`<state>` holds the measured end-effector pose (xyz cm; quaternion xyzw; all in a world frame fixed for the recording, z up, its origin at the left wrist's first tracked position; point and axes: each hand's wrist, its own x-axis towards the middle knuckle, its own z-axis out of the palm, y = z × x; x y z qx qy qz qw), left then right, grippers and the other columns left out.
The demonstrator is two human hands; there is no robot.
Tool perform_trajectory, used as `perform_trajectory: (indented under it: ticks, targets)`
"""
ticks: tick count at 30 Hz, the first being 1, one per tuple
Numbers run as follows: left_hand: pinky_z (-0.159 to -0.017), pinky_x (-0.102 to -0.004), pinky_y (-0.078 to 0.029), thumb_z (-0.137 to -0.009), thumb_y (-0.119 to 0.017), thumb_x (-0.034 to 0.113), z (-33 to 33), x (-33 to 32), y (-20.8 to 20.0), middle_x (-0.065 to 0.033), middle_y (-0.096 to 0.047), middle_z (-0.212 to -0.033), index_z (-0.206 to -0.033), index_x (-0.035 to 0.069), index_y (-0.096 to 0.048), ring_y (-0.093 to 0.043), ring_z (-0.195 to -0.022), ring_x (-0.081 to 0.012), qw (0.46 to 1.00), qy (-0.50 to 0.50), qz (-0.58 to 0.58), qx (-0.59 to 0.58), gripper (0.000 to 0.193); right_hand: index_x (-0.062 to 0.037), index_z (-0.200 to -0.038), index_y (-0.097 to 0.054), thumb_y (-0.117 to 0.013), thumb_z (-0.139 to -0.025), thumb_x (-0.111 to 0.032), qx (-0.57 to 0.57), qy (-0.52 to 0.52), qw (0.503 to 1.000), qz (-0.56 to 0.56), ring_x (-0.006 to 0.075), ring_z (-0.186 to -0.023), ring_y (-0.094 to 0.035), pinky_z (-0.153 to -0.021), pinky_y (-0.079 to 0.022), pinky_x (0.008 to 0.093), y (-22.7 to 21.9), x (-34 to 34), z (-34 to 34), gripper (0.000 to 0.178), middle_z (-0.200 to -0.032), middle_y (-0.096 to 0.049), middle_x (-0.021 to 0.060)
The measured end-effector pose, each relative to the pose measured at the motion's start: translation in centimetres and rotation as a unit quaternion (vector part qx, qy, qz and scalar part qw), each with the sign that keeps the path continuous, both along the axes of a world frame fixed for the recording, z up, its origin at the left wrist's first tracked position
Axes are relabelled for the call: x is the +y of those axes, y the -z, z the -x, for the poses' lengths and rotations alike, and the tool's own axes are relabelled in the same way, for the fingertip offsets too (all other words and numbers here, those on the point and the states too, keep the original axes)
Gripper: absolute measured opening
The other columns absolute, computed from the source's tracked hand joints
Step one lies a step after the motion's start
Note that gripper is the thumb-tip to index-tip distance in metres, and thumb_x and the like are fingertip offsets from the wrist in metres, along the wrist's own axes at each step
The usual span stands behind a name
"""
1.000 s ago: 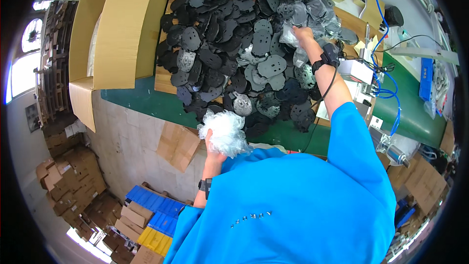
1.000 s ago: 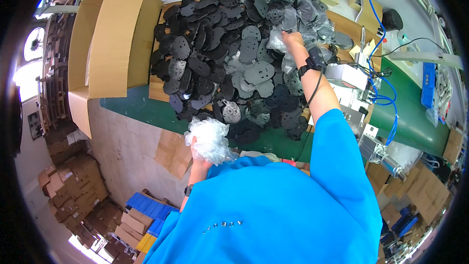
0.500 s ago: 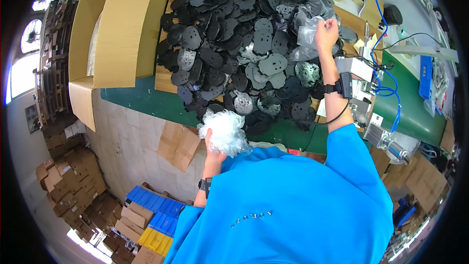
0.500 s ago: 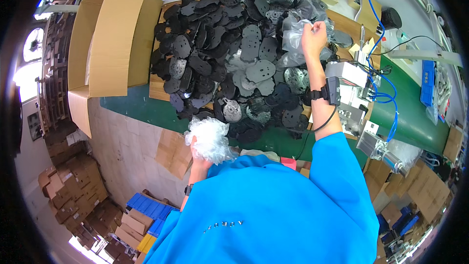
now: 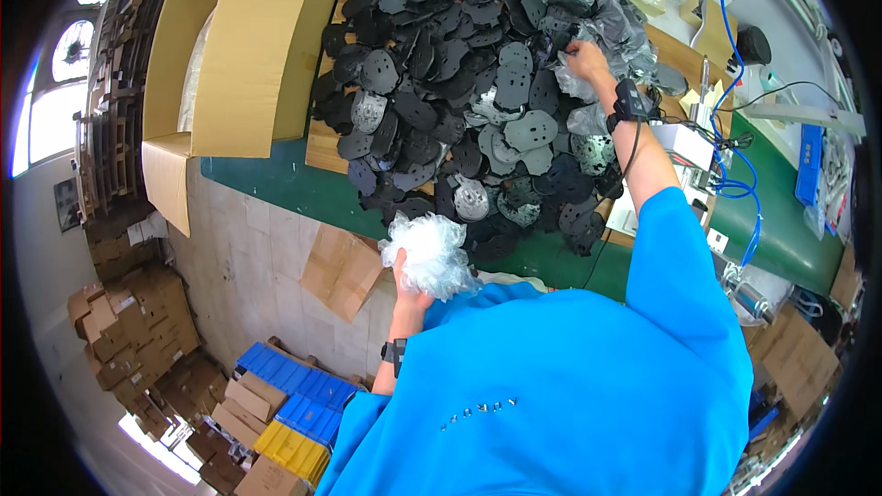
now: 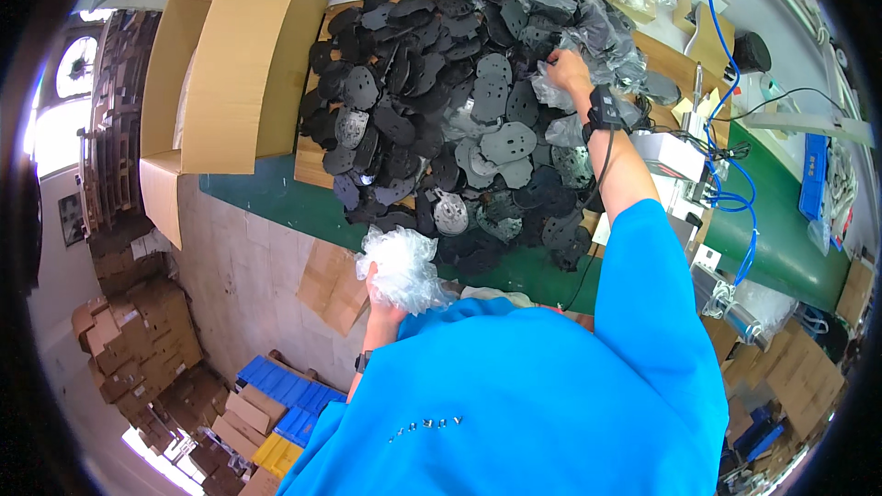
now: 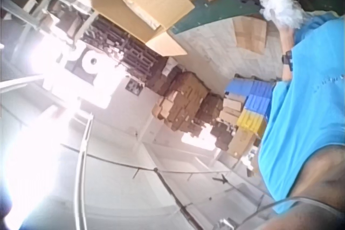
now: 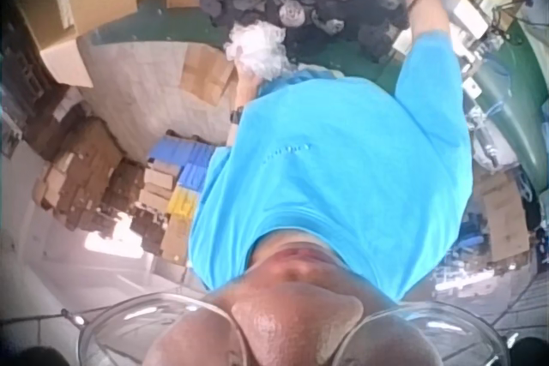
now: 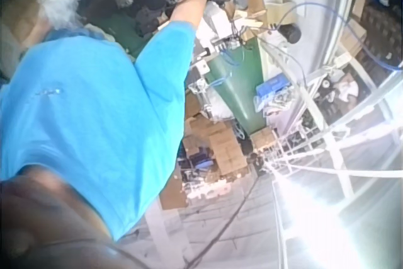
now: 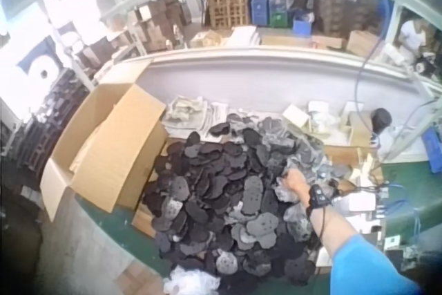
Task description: Sorting through small black plastic components and packing them into a cardboard box with bubble wrap.
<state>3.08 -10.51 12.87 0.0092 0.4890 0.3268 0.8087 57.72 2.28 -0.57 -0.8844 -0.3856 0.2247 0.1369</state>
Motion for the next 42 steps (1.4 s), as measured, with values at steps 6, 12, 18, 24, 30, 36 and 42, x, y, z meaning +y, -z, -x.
perform_trajectory:
  ticks: [6, 12, 18, 24, 30, 36, 42]
  targets:
    - [-0.107, -0.0553, -0.035, -0.095, -0.038, 0.051, -0.7, -0.6, 0.2, -0.0142, -0.046, -0.144, -0.145, 0.011, -0.037, -0.045, -0.13, -0.0371, 1.0, -0.005, 0.017, -0.014, 0.064, -0.0071, -0.109, -0.07, -0.066, -0.08, -0.041, 0.083, -0.055, 0.99, 0.104, 0.037, -0.107, -0.063, -0.092, -0.049, 0.0431, 0.1, 1.9, 1.2, 0.045, -0.11, -0.067, 0.0207]
    - [-0.108, -0.0552, -0.035, -0.095, -0.041, 0.05, -1.5, 0.0, 0.6, -0.0139, -0.046, -0.144, -0.145, 0.01, -0.038, -0.045, -0.13, -0.037, 1.0, 0.016, 0.019, -0.013, 0.064, -0.0006, -0.107, -0.069, -0.077, -0.07, -0.039, 0.076, 0.066, 0.992, 0.073, 0.0377, -0.108, -0.063, -0.09, -0.05, 0.0415, 1.4, 0.9, 2.5, 0.054, -0.111, -0.066, 0.024]
    - [-0.108, -0.0543, -0.036, -0.095, -0.041, 0.05, -1.3, 0.3, 0.1, -0.0137, -0.047, -0.143, -0.145, 0.011, -0.038, -0.046, -0.129, -0.0361, 1.0, 0.016, 0.012, -0.012, 0.063, 0.001, -0.105, -0.069, -0.076, -0.073, -0.031, 0.098, 0.146, 0.984, -0.028, 0.0372, -0.105, -0.064, -0.087, -0.05, 0.0412, -1.9, 0.0, 4.9, 0.046, -0.108, -0.068, 0.0225]
    - [-0.107, -0.054, -0.036, -0.096, -0.04, 0.05, -1.3, 0.3, 0.7, -0.0131, -0.048, -0.143, -0.144, 0.011, -0.039, -0.047, -0.129, -0.0357, 0.999, 0.018, 0.007, -0.03, 0.062, -0.0011, -0.095, -0.062, -0.066, -0.088, -0.015, 0.188, 0.161, 0.886, -0.392, 0.0136, -0.076, -0.061, -0.072, -0.046, 0.0288, -3.8, -4.5, 6.5, 0.016, -0.083, -0.066, 0.0056]
    - [-0.105, -0.0537, -0.039, -0.096, -0.041, 0.048, -2.1, 0.0, 0.8, -0.0136, -0.05, -0.141, -0.143, 0.01, -0.04, -0.049, -0.127, -0.0358, 0.999, 0.029, 0.009, -0.034, 0.061, -0.0075, -0.1, -0.058, -0.056, -0.097, -0.017, 0.535, 0.251, 0.701, -0.399, 0.0099, -0.063, -0.053, -0.058, -0.044, 0.0256, -5.4, -6.6, 7.6, 0.01, -0.076, -0.06, 0.0004]
    - [-0.105, -0.054, -0.039, -0.096, -0.041, 0.048, -1.7, 0.0, 0.7, -0.0138, -0.049, -0.141, -0.143, 0.01, -0.04, -0.049, -0.127, -0.0359, 0.998, 0.026, 0.003, -0.054, 0.061, -0.0092, -0.107, -0.061, -0.052, -0.098, -0.03, 0.736, 0.294, 0.57, -0.215, 0.0133, -0.054, -0.05, -0.047, -0.04, 0.0252, -5.5, -7.2, 9.4, 0.024, -0.074, -0.059, 0.0026]
    - [-0.106, -0.0542, -0.039, -0.096, -0.04, 0.048, -1.4, -0.7, 0.8, -0.0135, -0.049, -0.142, -0.144, 0.01, -0.039, -0.049, -0.127, -0.0361, 0.998, 0.005, 0.009, -0.055, 0.061, -0.0076, -0.125, -0.053, -0.067, -0.09, -0.022, 0.669, 0.086, 0.689, -0.264, 0.0081, -0.071, -0.057, -0.06, -0.047, 0.0242, -8.9, -6.1, 11.1, 0.04, -0.091, -0.062, 0.0008]
